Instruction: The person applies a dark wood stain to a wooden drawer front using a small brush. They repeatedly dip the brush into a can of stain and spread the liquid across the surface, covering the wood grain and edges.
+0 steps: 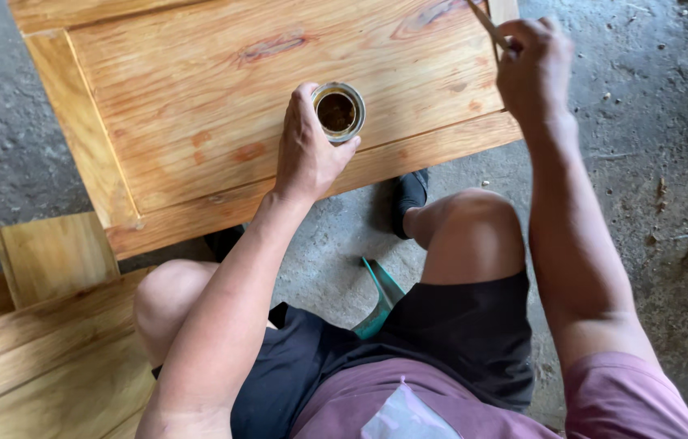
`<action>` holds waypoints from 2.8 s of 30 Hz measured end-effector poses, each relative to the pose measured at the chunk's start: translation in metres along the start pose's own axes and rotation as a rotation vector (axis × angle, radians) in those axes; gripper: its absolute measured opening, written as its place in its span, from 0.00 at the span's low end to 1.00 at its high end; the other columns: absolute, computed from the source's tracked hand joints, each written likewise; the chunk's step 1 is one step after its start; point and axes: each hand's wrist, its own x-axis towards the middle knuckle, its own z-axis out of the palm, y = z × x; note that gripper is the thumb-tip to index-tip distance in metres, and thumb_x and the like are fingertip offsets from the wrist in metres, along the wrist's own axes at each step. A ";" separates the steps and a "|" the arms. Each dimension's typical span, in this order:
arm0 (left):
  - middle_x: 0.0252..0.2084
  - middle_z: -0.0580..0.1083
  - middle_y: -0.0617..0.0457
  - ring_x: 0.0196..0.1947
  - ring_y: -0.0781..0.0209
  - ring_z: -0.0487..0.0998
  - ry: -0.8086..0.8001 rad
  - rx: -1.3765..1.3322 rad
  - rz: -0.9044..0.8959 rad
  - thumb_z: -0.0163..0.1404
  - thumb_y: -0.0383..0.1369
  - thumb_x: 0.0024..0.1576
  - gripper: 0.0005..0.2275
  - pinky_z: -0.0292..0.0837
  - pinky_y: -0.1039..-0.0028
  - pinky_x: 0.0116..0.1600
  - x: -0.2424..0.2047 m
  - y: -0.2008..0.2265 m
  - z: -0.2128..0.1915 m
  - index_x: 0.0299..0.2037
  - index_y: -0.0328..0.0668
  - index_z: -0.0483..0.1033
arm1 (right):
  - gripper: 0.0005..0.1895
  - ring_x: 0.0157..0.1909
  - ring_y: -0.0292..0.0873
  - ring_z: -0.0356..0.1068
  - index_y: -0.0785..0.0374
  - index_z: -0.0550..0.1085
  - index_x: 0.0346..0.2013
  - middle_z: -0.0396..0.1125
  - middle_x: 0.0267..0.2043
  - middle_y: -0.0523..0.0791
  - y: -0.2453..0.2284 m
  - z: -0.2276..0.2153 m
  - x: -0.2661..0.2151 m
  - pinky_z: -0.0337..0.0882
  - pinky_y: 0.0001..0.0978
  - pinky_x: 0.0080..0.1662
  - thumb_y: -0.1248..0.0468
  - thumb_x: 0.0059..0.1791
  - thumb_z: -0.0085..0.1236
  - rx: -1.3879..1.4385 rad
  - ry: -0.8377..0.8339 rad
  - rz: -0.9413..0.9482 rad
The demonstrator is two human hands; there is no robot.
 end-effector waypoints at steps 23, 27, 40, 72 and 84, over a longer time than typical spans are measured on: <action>0.58 0.68 0.35 0.59 0.38 0.71 -0.133 0.149 -0.010 0.70 0.36 0.49 0.42 0.67 0.55 0.64 0.002 -0.006 -0.004 0.67 0.38 0.52 | 0.18 0.53 0.50 0.64 0.54 0.83 0.53 0.65 0.48 0.49 0.024 0.057 0.006 0.67 0.42 0.53 0.70 0.48 0.65 -0.110 0.030 0.174; 0.59 0.68 0.35 0.59 0.38 0.71 -0.123 0.160 -0.003 0.71 0.37 0.48 0.42 0.67 0.55 0.64 0.001 -0.007 -0.005 0.67 0.39 0.52 | 0.17 0.56 0.50 0.65 0.53 0.83 0.54 0.66 0.49 0.48 0.028 0.056 0.005 0.68 0.43 0.56 0.71 0.52 0.64 -0.112 0.017 0.144; 0.58 0.68 0.36 0.59 0.39 0.71 -0.113 0.164 0.019 0.71 0.36 0.48 0.42 0.68 0.56 0.64 0.002 -0.009 -0.003 0.67 0.39 0.52 | 0.12 0.52 0.46 0.72 0.51 0.83 0.50 0.72 0.49 0.45 0.027 0.053 0.011 0.70 0.40 0.55 0.68 0.54 0.60 0.100 -0.042 0.332; 0.59 0.68 0.37 0.60 0.38 0.71 -0.112 0.150 0.020 0.71 0.36 0.49 0.42 0.68 0.56 0.65 0.000 -0.010 -0.002 0.67 0.39 0.52 | 0.09 0.48 0.53 0.74 0.64 0.79 0.41 0.75 0.42 0.50 0.026 0.072 0.005 0.73 0.46 0.49 0.77 0.50 0.59 -0.145 0.104 -0.022; 0.58 0.68 0.37 0.59 0.39 0.71 -0.105 0.142 0.034 0.71 0.36 0.49 0.42 0.68 0.56 0.64 0.002 -0.009 -0.004 0.67 0.38 0.52 | 0.24 0.54 0.56 0.70 0.54 0.83 0.50 0.73 0.49 0.54 0.019 0.051 0.007 0.71 0.49 0.55 0.77 0.43 0.60 -0.223 0.135 -0.064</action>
